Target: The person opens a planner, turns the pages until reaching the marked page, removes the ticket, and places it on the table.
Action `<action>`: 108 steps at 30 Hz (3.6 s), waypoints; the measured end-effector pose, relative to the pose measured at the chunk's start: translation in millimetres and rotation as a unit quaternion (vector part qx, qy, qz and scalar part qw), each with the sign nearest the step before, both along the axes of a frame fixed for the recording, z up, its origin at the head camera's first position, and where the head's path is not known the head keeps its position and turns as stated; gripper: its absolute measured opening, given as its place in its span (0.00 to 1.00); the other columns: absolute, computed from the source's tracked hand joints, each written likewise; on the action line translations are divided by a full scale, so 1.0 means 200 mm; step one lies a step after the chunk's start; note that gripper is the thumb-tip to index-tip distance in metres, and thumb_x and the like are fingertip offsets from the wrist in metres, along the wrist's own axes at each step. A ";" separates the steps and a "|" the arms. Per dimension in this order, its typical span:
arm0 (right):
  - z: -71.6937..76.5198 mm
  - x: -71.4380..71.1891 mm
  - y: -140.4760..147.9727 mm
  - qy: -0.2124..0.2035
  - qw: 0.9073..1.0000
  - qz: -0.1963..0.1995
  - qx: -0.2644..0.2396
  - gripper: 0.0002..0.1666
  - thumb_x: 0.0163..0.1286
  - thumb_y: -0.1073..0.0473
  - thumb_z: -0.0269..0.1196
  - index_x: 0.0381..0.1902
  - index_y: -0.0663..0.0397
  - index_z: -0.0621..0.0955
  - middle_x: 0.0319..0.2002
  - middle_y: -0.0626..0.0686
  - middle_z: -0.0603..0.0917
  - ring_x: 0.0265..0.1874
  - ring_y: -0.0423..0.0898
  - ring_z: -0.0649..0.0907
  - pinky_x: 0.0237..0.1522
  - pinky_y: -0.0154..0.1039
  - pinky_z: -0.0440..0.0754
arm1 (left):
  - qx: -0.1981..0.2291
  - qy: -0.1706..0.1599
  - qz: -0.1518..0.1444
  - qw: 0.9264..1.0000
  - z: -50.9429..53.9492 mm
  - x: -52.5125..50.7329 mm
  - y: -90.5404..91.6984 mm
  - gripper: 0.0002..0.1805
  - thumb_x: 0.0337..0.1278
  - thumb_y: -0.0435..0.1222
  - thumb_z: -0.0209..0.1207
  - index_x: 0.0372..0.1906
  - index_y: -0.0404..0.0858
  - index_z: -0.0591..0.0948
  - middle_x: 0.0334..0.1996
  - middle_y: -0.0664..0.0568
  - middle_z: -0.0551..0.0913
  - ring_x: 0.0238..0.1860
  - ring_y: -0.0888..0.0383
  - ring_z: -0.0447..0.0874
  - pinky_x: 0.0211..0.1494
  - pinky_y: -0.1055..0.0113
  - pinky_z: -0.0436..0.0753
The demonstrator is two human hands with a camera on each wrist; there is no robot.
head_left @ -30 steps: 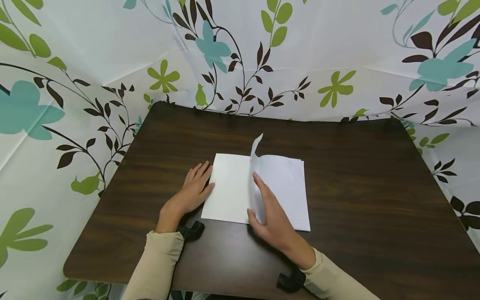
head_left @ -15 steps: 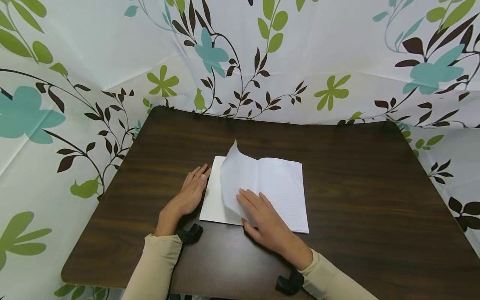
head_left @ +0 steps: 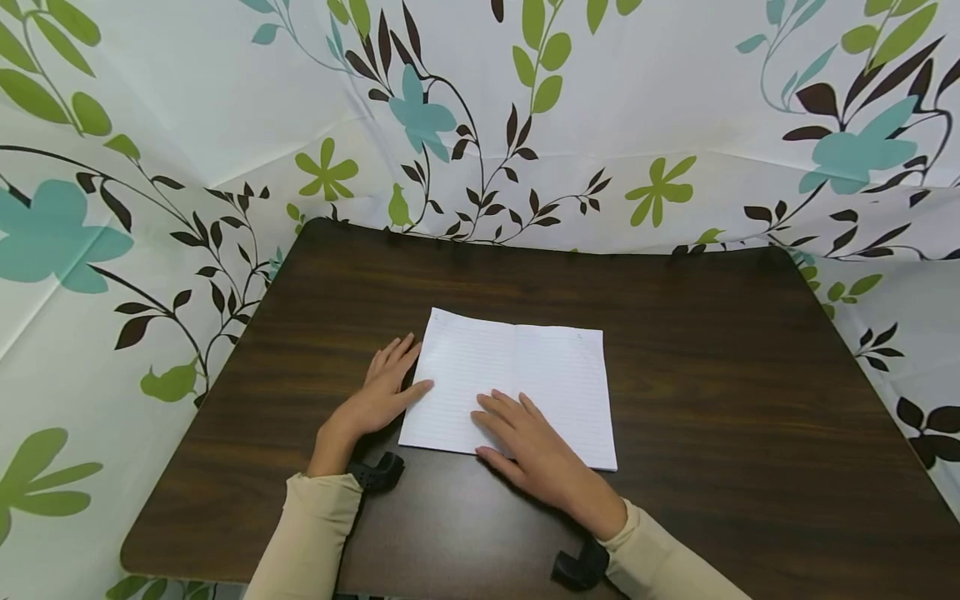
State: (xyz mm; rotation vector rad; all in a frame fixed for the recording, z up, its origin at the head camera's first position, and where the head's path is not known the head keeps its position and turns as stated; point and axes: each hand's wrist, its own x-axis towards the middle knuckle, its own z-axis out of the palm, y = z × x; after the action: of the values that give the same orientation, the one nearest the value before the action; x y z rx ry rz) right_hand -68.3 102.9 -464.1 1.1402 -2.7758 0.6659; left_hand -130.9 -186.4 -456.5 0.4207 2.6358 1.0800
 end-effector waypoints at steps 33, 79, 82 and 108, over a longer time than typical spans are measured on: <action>0.01 -0.31 0.52 -0.085 0.949 -0.301 0.027 0.36 0.79 0.45 0.61 0.78 0.53 0.71 0.61 0.69 0.70 0.52 0.63 0.67 0.48 0.57 0.63 | -0.013 0.014 -0.012 1.000 -0.01 0.00 0.00 0.42 0.79 0.46 0.55 0.84 0.31 0.51 0.85 0.34 0.42 0.85 0.32 0.32 0.82 0.33 0.31; 0.08 -0.29 0.48 -0.101 0.921 -0.331 -0.177 0.22 0.78 0.51 0.63 0.51 0.67 0.88 0.48 0.60 0.83 0.42 0.51 0.79 0.40 0.33 0.74 | -0.027 0.020 -0.009 0.999 0.00 0.00 0.00 0.42 0.79 0.46 0.54 0.84 0.32 0.51 0.85 0.33 0.42 0.85 0.32 0.33 0.83 0.33 0.33; 0.10 -0.27 0.46 -0.105 0.934 -0.303 -0.158 0.24 0.79 0.49 0.63 0.57 0.66 0.86 0.53 0.60 0.84 0.43 0.53 0.81 0.42 0.39 0.79 | -0.027 0.021 -0.010 0.999 0.00 0.00 0.00 0.42 0.79 0.46 0.54 0.84 0.32 0.51 0.85 0.33 0.42 0.85 0.32 0.34 0.83 0.33 0.33; 0.27 0.01 0.23 -0.188 0.963 -0.045 -0.185 0.59 0.71 0.64 0.66 0.87 0.45 0.43 0.87 0.52 0.45 0.85 0.50 0.50 0.78 0.22 0.47 | -0.021 0.017 -0.007 1.000 -0.01 0.01 0.00 0.42 0.80 0.46 0.54 0.84 0.32 0.50 0.85 0.34 0.42 0.85 0.33 0.33 0.83 0.34 0.32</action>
State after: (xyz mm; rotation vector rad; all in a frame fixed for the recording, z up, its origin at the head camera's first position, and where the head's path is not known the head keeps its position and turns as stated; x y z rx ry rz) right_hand -66.2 148.0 -410.7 0.8789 -2.7829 1.4496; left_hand -128.5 -185.5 -457.8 0.4522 2.6760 1.0209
